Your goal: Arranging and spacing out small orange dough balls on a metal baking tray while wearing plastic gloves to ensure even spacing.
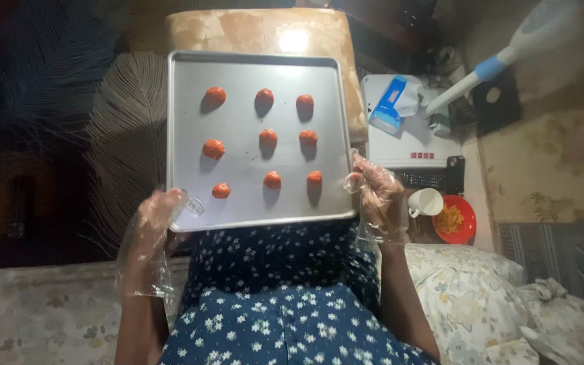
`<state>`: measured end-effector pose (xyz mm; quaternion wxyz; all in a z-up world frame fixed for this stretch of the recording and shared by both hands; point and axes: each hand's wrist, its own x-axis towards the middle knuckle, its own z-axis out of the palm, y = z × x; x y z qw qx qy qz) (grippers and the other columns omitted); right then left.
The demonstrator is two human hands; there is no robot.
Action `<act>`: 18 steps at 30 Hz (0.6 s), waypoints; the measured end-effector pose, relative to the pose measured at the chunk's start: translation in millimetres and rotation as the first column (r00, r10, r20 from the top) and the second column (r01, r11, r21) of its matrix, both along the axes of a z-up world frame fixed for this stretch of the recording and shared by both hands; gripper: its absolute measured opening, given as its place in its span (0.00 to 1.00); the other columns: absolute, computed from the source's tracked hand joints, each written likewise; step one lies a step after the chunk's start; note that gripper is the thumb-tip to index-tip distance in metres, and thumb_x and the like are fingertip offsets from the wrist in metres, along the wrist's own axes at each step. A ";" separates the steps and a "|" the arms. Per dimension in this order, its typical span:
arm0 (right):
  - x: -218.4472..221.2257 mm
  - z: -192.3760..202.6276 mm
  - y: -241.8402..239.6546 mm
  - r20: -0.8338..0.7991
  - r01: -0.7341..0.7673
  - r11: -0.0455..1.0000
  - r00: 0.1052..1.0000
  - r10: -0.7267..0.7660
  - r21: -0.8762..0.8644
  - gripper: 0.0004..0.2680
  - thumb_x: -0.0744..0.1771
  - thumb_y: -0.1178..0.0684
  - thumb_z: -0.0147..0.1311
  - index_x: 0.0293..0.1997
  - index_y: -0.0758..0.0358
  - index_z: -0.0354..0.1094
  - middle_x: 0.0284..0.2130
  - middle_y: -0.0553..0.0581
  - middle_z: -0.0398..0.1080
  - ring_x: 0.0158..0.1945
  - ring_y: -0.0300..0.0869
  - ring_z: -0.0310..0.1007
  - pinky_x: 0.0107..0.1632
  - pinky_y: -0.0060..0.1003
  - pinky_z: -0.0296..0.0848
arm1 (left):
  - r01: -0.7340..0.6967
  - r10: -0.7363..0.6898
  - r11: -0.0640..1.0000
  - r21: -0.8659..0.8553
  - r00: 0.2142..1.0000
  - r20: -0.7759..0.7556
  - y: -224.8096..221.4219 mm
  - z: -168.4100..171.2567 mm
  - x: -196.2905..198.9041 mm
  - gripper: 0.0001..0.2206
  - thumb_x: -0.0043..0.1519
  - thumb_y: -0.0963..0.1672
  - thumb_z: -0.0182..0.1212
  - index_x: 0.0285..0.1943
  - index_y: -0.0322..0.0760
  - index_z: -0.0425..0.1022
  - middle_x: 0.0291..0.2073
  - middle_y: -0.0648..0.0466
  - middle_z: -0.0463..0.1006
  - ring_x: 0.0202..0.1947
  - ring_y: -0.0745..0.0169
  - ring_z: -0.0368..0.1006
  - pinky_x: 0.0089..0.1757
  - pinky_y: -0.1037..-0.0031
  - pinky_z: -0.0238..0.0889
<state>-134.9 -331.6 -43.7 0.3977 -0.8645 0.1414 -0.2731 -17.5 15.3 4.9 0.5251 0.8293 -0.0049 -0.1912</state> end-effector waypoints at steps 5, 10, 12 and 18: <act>-6.5 -12.2 -2.6 -0.018 0.020 0.983 1.000 -0.017 0.181 0.14 0.66 0.45 0.62 0.56 0.56 0.77 0.40 0.59 0.80 0.43 0.43 0.80 0.50 0.39 0.77 | -0.034 0.044 0.994 0.101 0.994 -0.099 8.3 6.3 -11.5 0.31 0.72 0.58 0.37 0.36 0.38 0.83 0.24 0.41 0.83 0.31 0.43 0.79 0.40 0.60 0.65; -29.7 -40.0 -41.8 -0.136 -0.104 0.984 0.987 0.085 -0.143 0.15 0.70 0.47 0.49 0.62 0.60 0.70 0.49 0.58 0.77 0.45 0.46 0.77 0.51 0.38 0.73 | 0.053 -0.174 0.909 0.414 0.950 0.259 83.3 -185.6 13.2 0.33 0.50 0.50 0.52 0.70 0.45 0.65 0.62 0.46 0.72 0.49 0.47 0.74 0.46 0.61 0.67; -30.2 -36.9 -53.0 -0.130 -0.123 0.940 0.988 0.086 -0.317 0.14 0.70 0.54 0.50 0.64 0.57 0.69 0.52 0.58 0.76 0.48 0.50 0.75 0.52 0.42 0.70 | 0.023 -0.529 0.705 0.708 0.683 0.504 164.4 -280.8 -14.2 0.45 0.43 0.40 0.70 0.75 0.39 0.57 0.69 0.40 0.66 0.49 0.35 0.75 0.44 0.57 0.72; -40.2 -21.0 -49.4 -0.322 0.010 0.992 0.945 -0.051 -0.126 0.15 0.68 0.46 0.53 0.61 0.55 0.72 0.55 0.54 0.75 0.58 0.46 0.74 0.61 0.39 0.68 | 0.088 -0.468 0.341 0.936 0.879 0.088 210.4 -342.1 -7.2 0.07 0.48 0.43 0.63 0.32 0.49 0.70 0.36 0.60 0.72 0.42 0.62 0.73 0.35 0.71 0.66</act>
